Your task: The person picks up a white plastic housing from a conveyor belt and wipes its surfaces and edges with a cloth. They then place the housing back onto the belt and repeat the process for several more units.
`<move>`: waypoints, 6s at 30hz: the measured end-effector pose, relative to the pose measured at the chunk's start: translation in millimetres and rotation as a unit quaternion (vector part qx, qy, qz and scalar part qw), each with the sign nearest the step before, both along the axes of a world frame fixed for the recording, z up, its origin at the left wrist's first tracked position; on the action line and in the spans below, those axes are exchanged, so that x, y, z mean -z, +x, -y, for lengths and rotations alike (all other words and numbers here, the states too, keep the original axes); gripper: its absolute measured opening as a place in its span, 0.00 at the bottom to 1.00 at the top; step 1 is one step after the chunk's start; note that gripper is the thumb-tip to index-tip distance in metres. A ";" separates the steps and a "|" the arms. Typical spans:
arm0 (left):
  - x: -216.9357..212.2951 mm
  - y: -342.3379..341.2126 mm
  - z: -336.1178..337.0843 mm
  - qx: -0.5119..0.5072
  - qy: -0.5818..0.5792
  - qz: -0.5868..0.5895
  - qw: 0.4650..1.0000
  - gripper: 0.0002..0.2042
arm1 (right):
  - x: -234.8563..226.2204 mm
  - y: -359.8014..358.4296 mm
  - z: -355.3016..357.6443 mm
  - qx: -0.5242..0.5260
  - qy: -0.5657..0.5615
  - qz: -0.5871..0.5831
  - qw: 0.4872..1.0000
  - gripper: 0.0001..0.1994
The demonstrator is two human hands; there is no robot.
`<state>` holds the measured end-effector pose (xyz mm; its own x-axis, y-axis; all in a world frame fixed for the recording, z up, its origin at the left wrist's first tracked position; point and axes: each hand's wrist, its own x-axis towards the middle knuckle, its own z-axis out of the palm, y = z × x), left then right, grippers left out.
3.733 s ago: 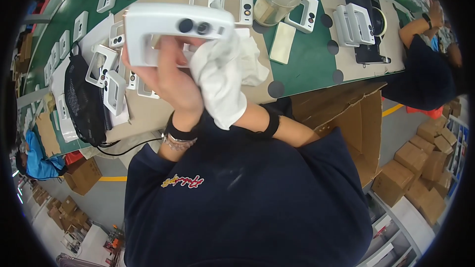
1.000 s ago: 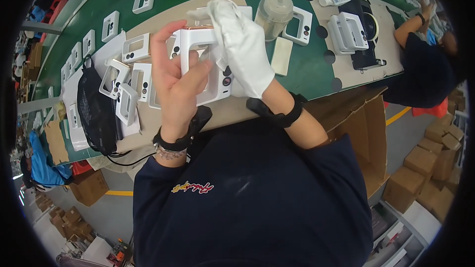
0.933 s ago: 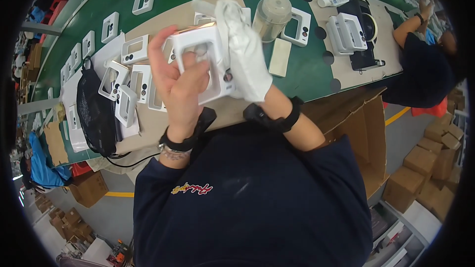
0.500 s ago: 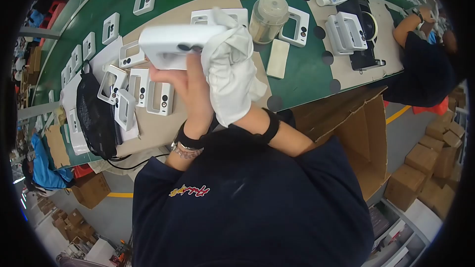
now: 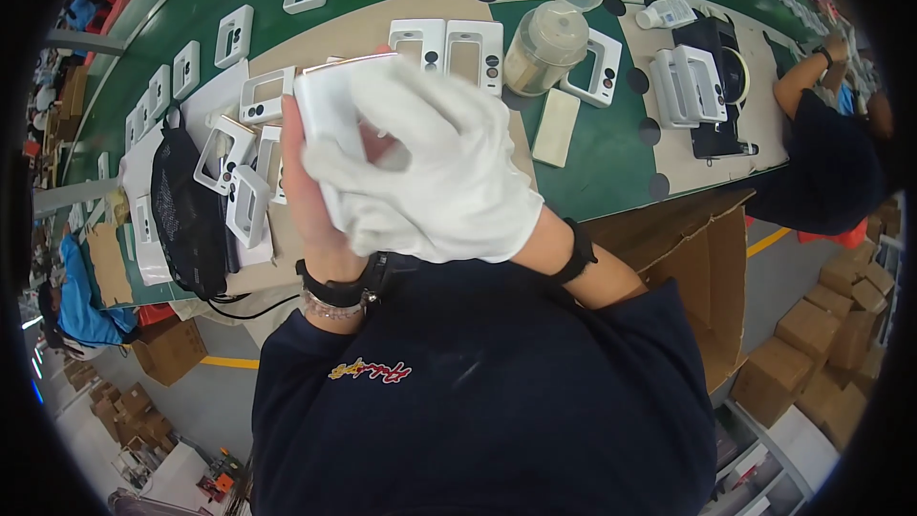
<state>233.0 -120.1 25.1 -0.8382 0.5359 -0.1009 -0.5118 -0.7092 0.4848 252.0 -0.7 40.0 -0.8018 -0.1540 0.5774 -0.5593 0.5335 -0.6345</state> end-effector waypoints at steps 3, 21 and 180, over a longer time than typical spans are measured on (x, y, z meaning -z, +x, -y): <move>13.0 22.1 -0.6 -0.093 -0.263 -0.173 0.944 0.30 | -20.2 -16.5 6.4 0.081 0.079 -0.138 0.984 0.15; -6.8 -101.7 -51.9 -0.215 -0.390 -0.274 0.852 0.34 | 51.8 19.6 -14.7 0.013 -0.397 0.353 0.847 0.10; -26.2 -66.1 -36.2 -0.011 -0.434 -0.464 0.772 0.18 | -27.3 -18.2 -46.5 0.058 -0.057 0.045 0.996 0.13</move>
